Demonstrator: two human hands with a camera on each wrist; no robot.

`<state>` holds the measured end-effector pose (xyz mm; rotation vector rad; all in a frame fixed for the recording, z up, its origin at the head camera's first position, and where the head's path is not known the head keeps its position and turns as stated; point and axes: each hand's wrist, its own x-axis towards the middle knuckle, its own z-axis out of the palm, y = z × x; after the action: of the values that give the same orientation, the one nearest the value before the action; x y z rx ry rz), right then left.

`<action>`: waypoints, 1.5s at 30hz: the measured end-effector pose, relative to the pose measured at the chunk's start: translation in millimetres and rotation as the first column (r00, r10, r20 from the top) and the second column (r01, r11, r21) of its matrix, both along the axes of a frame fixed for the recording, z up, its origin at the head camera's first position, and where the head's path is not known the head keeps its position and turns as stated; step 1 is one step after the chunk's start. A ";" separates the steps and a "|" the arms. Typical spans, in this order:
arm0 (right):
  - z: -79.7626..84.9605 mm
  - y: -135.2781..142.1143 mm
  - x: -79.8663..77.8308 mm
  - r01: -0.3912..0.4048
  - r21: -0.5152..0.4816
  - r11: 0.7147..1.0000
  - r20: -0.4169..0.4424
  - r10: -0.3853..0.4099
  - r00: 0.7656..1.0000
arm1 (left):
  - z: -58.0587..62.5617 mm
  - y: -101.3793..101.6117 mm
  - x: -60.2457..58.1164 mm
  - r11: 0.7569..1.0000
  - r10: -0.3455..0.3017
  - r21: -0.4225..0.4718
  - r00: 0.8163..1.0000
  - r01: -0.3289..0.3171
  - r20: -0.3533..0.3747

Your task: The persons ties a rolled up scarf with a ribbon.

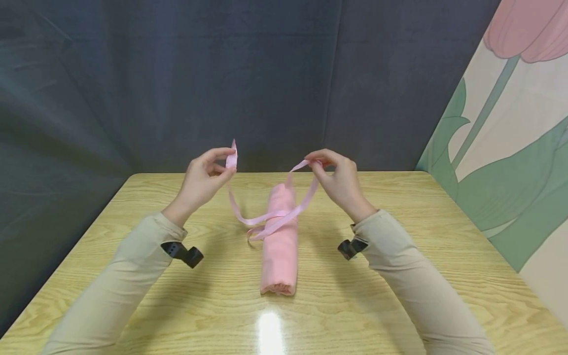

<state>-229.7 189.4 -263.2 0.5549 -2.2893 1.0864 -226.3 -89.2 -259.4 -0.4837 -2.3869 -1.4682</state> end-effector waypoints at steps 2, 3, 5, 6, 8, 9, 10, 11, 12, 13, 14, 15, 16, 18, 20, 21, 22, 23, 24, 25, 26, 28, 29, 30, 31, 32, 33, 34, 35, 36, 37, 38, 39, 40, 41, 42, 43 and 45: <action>0.7 -1.1 0.1 -0.001 -0.001 1.000 -0.004 0.001 1.000 | 0.5 1.4 0.1 1.000 -0.011 -0.002 1.000 0.011 -0.006; 1.1 -1.7 0.4 -0.003 -0.002 1.000 -0.004 0.003 1.000 | 0.6 2.1 0.0 1.000 -0.017 -0.003 1.000 0.017 -0.011; 1.9 -2.8 0.8 -0.004 -0.001 1.000 0.001 0.004 1.000 | 0.6 3.2 -0.4 1.000 -0.029 -0.002 0.999 0.029 -0.020; 2.4 -3.3 1.1 -0.005 0.001 1.000 0.006 0.005 1.000 | 0.9 3.8 -0.4 0.999 -0.034 0.000 0.999 0.034 -0.023; 3.2 -4.2 1.6 -0.007 0.007 1.000 0.025 0.006 1.000 | 1.0 4.5 -0.8 0.999 -0.046 0.001 0.999 0.046 -0.028; 3.6 -4.6 1.8 -0.007 0.010 1.000 0.038 0.006 0.999 | 0.9 5.0 -1.0 0.999 -0.051 0.000 0.998 0.051 -0.030; 4.0 -5.1 1.9 -0.006 0.013 1.000 0.050 0.005 0.999 | 0.9 5.4 -1.2 0.998 -0.056 -0.001 0.998 0.056 -0.031; 4.4 -5.5 1.9 -0.008 0.015 1.000 0.060 0.007 0.998 | 0.7 5.9 -1.4 0.998 -0.061 -0.005 0.998 0.061 -0.034; 4.8 -6.0 2.0 -0.008 0.019 1.000 0.069 0.007 0.998 | 0.9 6.6 -1.5 0.998 -0.068 -0.009 0.997 0.067 -0.035; 5.1 -6.4 2.0 -0.008 0.023 1.000 0.075 0.006 0.997 | 1.0 7.3 -1.6 0.997 -0.073 -0.012 0.997 0.072 -0.035; 5.3 -6.9 1.8 -0.009 0.024 1.000 0.081 0.007 0.997 | 1.3 8.1 -1.5 0.997 -0.078 -0.015 0.996 0.077 -0.034; 5.5 -7.3 1.7 -0.010 0.024 1.000 0.083 0.008 0.996 | 1.5 8.9 -1.6 0.996 -0.082 -0.019 0.996 0.082 -0.032; 5.6 -7.7 1.6 -0.010 0.026 1.000 0.084 0.008 0.996 | 1.9 9.7 -1.5 0.996 -0.087 -0.022 0.996 0.086 -0.029; 5.8 -8.5 1.4 -0.010 0.027 1.000 0.083 0.008 0.996 | 2.9 11.5 -0.9 0.995 -0.095 -0.028 0.995 0.094 -0.021; 6.0 -9.3 1.2 -0.010 0.026 1.000 0.083 0.007 0.997 | 3.7 13.1 -0.3 0.994 -0.100 -0.036 0.995 0.100 -0.015; 6.0 -9.9 1.1 -0.009 0.028 1.000 0.080 0.006 0.997 | 4.1 13.9 -0.1 0.994 -0.103 -0.040 0.995 0.102 -0.015; 6.1 -10.4 1.1 -0.009 0.027 1.000 0.080 0.006 0.997 | 4.5 14.8 0.2 0.993 -0.107 -0.042 0.994 0.106 -0.015; 6.1 -10.8 1.0 -0.008 0.028 1.000 0.078 0.006 0.997 | 4.8 15.6 0.5 0.993 -0.110 -0.044 0.994 0.110 -0.015; 6.1 -11.3 0.9 -0.007 0.027 1.000 0.078 0.005 0.997 | 4.9 16.3 0.5 0.993 -0.113 -0.045 0.993 0.113 -0.017; 6.1 -11.8 0.9 -0.008 0.026 1.000 0.077 0.006 0.997 | 5.1 17.0 0.6 0.992 -0.116 -0.048 0.993 0.115 -0.020; 6.1 -12.2 0.9 -0.008 0.025 1.000 0.076 0.006 0.997 | 5.3 17.7 0.7 0.992 -0.120 -0.048 0.993 0.119 -0.023; 6.2 -13.0 0.9 -0.010 0.023 1.000 0.077 0.008 0.997 | 5.5 18.9 1.0 0.991 -0.125 -0.052 0.992 0.124 -0.027; 6.2 -13.4 0.9 -0.012 0.023 1.000 0.078 0.010 0.997 | 5.6 19.5 1.1 0.991 -0.127 -0.053 0.991 0.126 -0.029; 6.3 -13.9 1.0 -0.014 0.021 1.000 0.079 0.013 0.997 | 5.8 20.0 1.4 0.990 -0.130 -0.056 0.991 0.128 -0.030; 6.3 -14.3 1.2 -0.017 0.020 1.000 0.079 0.016 0.997 | 6.3 20.6 2.1 0.990 -0.132 -0.059 0.991 0.130 -0.033; 6.3 -14.6 1.2 -0.019 0.020 1.000 0.079 0.018 0.997 | 6.4 21.2 2.4 0.989 -0.135 -0.060 0.990 0.132 -0.035; 6.3 -15.1 1.4 -0.022 0.018 1.000 0.078 0.021 0.997 | 6.6 21.8 2.8 0.989 -0.136 -0.062 0.990 0.134 -0.038; 6.4 -15.5 1.7 -0.026 0.016 1.000 0.077 0.025 0.997 | 7.0 22.4 3.4 0.989 -0.138 -0.061 0.990 0.135 -0.038; 6.5 -16.0 1.9 -0.030 0.013 0.999 0.076 0.029 0.997 | 7.3 23.1 3.8 0.988 -0.140 -0.065 0.989 0.137 -0.043; 6.7 -16.6 2.2 -0.034 0.011 0.999 0.075 0.033 0.997 | 7.6 23.8 4.1 0.988 -0.140 -0.069 0.989 0.137 -0.047; 6.7 -17.1 2.3 -0.038 0.009 0.999 0.073 0.037 0.997 | 7.7 24.5 4.2 0.988 -0.141 -0.074 0.989 0.137 -0.052; 6.7 -17.6 2.3 -0.041 0.007 0.999 0.070 0.041 0.997 | 7.8 25.2 4.2 0.987 -0.142 -0.080 0.988 0.138 -0.056; 6.9 -18.3 2.4 -0.046 0.004 0.999 0.068 0.045 0.997 | 7.9 25.9 4.3 0.987 -0.144 -0.085 0.988 0.139 -0.058; 6.8 -18.9 2.3 -0.049 0.001 0.999 0.065 0.049 0.997 | 7.8 26.6 4.3 0.986 -0.146 -0.093 0.987 0.140 -0.061; 6.7 -19.4 2.1 -0.051 0.001 0.999 0.062 0.051 0.997 | 7.6 27.3 4.1 0.985 -0.148 -0.100 0.987 0.141 -0.066; 6.5 -19.9 2.0 -0.054 -0.001 0.999 0.059 0.054 0.997 | 7.4 28.0 3.9 0.984 -0.150 -0.105 0.986 0.143 -0.067; 6.4 -20.2 1.9 -0.056 0.000 0.998 0.057 0.056 0.997 | 7.1 28.7 3.8 0.983 -0.155 -0.108 0.985 0.147 -0.069; 6.1 -20.8 2.0 -0.061 0.003 0.998 0.055 0.060 0.997 | 6.8 30.1 3.9 0.981 -0.164 -0.113 0.984 0.155 -0.071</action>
<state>-227.7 168.6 -257.1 0.6070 -2.3370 1.1384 -222.4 -59.1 -252.6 -0.7616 -2.4205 -1.3603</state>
